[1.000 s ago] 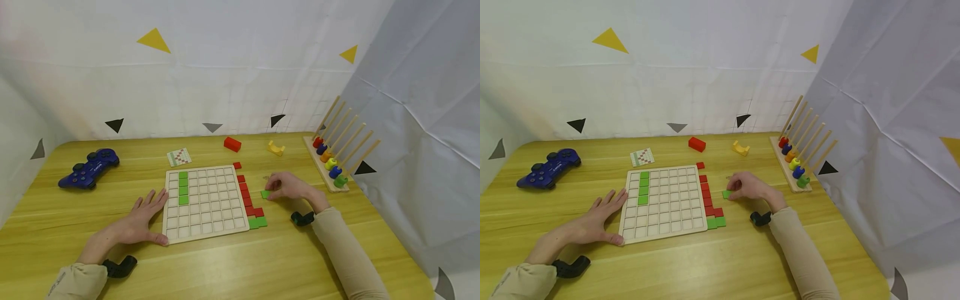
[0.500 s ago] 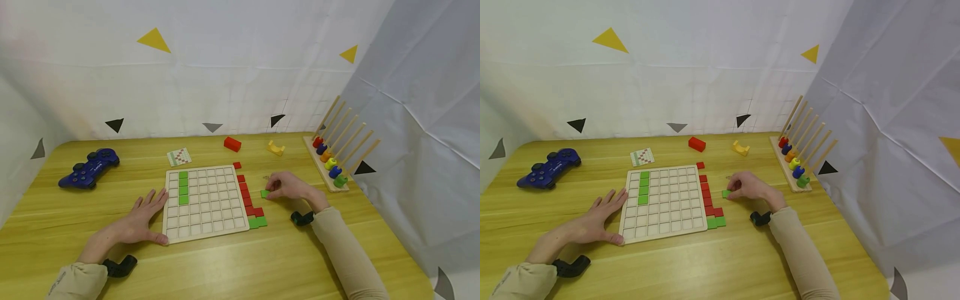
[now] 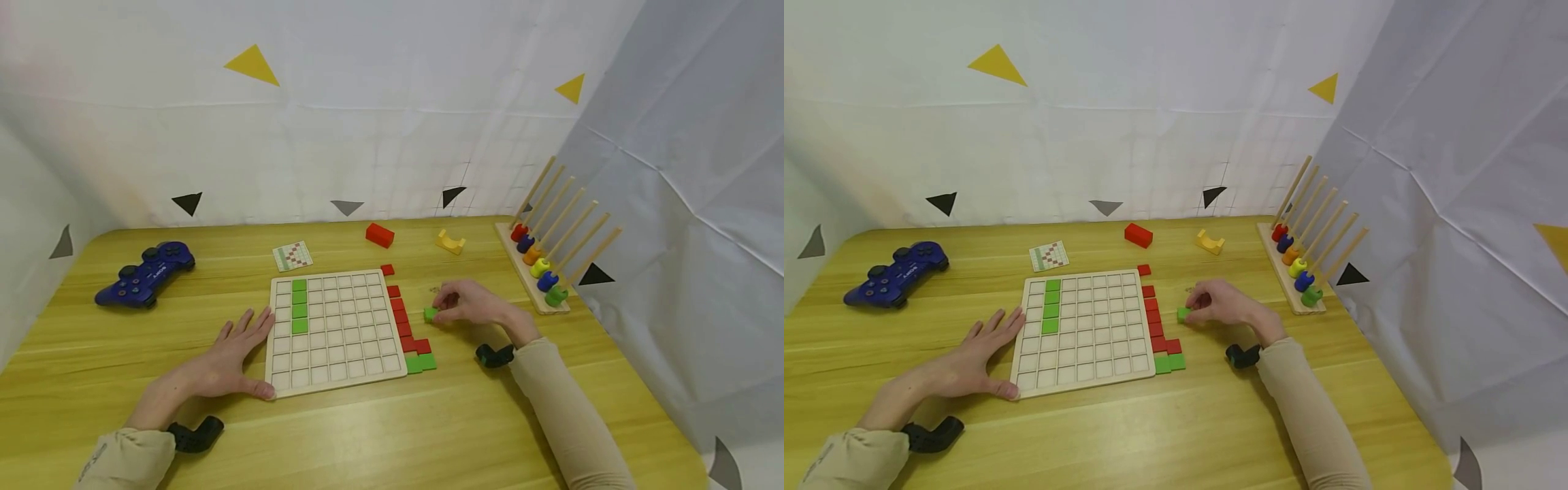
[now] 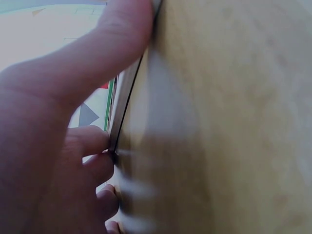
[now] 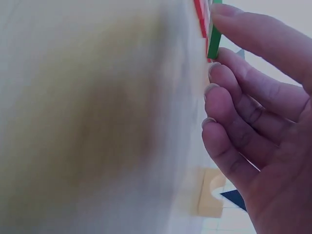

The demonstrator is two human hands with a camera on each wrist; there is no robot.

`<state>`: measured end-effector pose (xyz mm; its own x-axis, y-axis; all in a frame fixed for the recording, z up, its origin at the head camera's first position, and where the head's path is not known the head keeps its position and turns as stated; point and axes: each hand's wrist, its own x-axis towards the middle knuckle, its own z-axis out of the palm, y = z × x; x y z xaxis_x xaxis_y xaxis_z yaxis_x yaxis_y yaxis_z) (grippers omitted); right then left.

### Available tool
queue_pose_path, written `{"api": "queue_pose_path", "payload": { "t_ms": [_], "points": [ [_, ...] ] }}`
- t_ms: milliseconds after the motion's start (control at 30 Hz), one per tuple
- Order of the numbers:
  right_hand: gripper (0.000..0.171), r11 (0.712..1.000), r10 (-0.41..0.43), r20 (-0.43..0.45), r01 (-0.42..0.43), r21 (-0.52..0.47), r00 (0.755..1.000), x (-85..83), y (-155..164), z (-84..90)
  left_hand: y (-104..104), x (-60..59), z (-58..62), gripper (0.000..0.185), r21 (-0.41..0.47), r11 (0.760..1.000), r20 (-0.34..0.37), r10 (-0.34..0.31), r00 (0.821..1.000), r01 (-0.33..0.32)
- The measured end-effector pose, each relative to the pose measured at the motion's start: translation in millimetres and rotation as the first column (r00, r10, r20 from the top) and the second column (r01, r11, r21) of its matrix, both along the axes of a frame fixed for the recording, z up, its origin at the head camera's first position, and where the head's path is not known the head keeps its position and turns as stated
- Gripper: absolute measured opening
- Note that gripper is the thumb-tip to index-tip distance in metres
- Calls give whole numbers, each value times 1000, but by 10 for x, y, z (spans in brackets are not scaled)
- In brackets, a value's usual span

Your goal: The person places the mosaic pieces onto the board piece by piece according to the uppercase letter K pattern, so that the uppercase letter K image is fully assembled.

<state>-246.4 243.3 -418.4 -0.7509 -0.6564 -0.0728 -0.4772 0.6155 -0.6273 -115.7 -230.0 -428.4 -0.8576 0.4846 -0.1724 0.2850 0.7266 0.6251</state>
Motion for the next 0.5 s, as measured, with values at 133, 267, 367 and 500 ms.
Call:
{"api": "queue_pose_path", "payload": {
  "t_ms": [133,267,367,500],
  "points": [
    [16,999,36,-35,-36,-9,999,29,-111,125,2,3,8,129,-2,1000,0,5,1000,-5],
    [18,998,61,-56,-61,-2,997,67,-336,268,2,4,19,129,-3,1000,-5,6,1000,-6],
    [19,996,93,-64,-92,8,994,97,-570,347,1,5,24,129,-2,1000,-5,3,1000,-4],
    [19,988,152,-85,-150,33,985,138,-921,410,3,9,24,128,-1,1000,3,1,1000,-1]
  ]
}}
